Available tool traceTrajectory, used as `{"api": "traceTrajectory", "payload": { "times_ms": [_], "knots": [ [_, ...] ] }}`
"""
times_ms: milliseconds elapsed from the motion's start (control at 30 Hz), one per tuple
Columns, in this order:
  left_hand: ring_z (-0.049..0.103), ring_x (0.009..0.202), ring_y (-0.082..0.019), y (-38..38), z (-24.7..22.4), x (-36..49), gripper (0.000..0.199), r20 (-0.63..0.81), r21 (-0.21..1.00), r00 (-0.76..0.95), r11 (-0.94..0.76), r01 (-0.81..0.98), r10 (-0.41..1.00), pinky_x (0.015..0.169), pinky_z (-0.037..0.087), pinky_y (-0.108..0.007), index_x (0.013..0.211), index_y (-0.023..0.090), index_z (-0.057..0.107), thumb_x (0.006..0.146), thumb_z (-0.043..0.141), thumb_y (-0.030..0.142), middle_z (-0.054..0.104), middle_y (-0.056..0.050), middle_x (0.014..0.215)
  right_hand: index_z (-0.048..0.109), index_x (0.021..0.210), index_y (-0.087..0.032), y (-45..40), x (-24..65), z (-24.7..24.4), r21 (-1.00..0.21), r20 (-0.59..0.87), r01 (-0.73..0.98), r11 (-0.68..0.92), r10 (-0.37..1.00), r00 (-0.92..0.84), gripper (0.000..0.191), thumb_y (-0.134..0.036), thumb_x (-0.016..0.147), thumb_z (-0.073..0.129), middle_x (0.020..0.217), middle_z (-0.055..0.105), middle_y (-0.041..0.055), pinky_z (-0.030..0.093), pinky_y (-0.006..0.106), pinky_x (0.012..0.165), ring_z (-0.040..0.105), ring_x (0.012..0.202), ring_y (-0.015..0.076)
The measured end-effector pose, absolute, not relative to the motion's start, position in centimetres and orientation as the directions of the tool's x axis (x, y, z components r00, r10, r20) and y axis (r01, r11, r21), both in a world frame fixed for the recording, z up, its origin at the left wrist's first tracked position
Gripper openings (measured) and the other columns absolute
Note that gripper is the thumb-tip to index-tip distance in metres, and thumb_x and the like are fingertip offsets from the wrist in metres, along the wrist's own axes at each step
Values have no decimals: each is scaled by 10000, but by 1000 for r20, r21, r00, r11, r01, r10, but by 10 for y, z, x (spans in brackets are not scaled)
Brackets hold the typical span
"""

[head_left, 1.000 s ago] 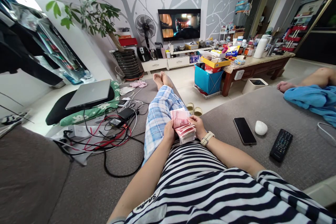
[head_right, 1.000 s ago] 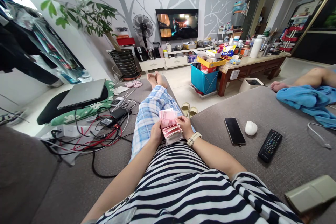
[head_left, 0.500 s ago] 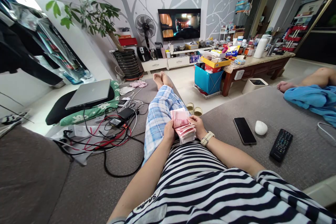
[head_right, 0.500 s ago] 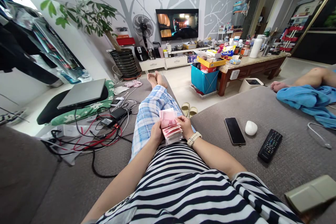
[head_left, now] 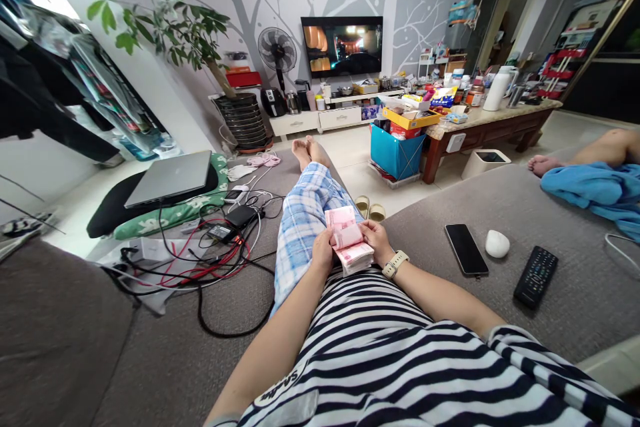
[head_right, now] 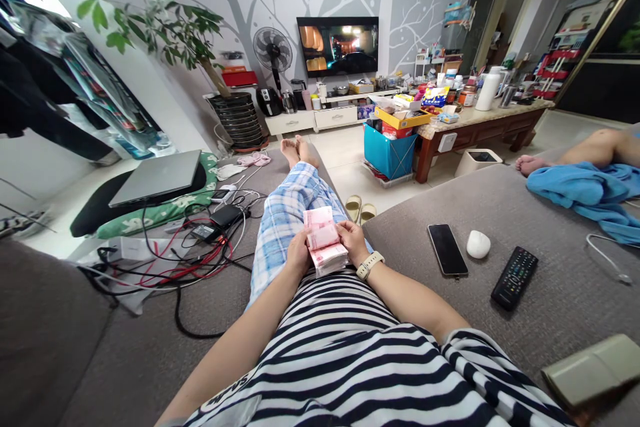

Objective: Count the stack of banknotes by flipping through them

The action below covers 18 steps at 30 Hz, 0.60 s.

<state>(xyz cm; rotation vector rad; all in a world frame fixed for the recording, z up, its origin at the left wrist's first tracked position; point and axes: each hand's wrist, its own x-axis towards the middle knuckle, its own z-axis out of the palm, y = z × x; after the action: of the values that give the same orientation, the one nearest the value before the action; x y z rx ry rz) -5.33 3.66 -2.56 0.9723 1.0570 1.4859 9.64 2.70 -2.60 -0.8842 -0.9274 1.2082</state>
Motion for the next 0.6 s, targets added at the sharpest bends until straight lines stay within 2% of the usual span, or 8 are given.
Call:
{"api": "traceTrajectory", "payload": {
  "times_ms": [167, 400, 600],
  "knots": [
    [623, 674, -194, 37, -28, -55, 276, 19, 957, -163, -66, -284, 986, 696, 510, -325, 690, 162, 713, 661, 697, 436, 725, -36, 711, 576, 642, -220, 27, 96, -27, -921, 119, -364, 137, 990, 73, 366, -532, 670, 765, 471, 532, -37, 347, 280, 526, 411, 461, 115],
    [683, 708, -218, 30, -20, -48, 333, -72, 878, -53, 39, -477, 996, 756, 551, -375, 795, 166, 726, 567, 800, 397, 761, -58, 770, 555, 675, -215, 24, 96, -21, -920, 109, -359, 154, 984, 143, 405, -440, 528, 859, 591, 520, -59, 351, 261, 559, 431, 568, 112],
    [675, 647, -184, 27, -18, -49, 411, -73, 881, -35, 48, -470, 997, 717, 537, -336, 798, 140, 726, 533, 871, 420, 751, -53, 730, 573, 676, -211, 22, 96, -17, -923, 127, -341, 180, 977, 171, 380, -442, 553, 848, 627, 526, -49, 373, 272, 599, 447, 609, 123]
  ]
}}
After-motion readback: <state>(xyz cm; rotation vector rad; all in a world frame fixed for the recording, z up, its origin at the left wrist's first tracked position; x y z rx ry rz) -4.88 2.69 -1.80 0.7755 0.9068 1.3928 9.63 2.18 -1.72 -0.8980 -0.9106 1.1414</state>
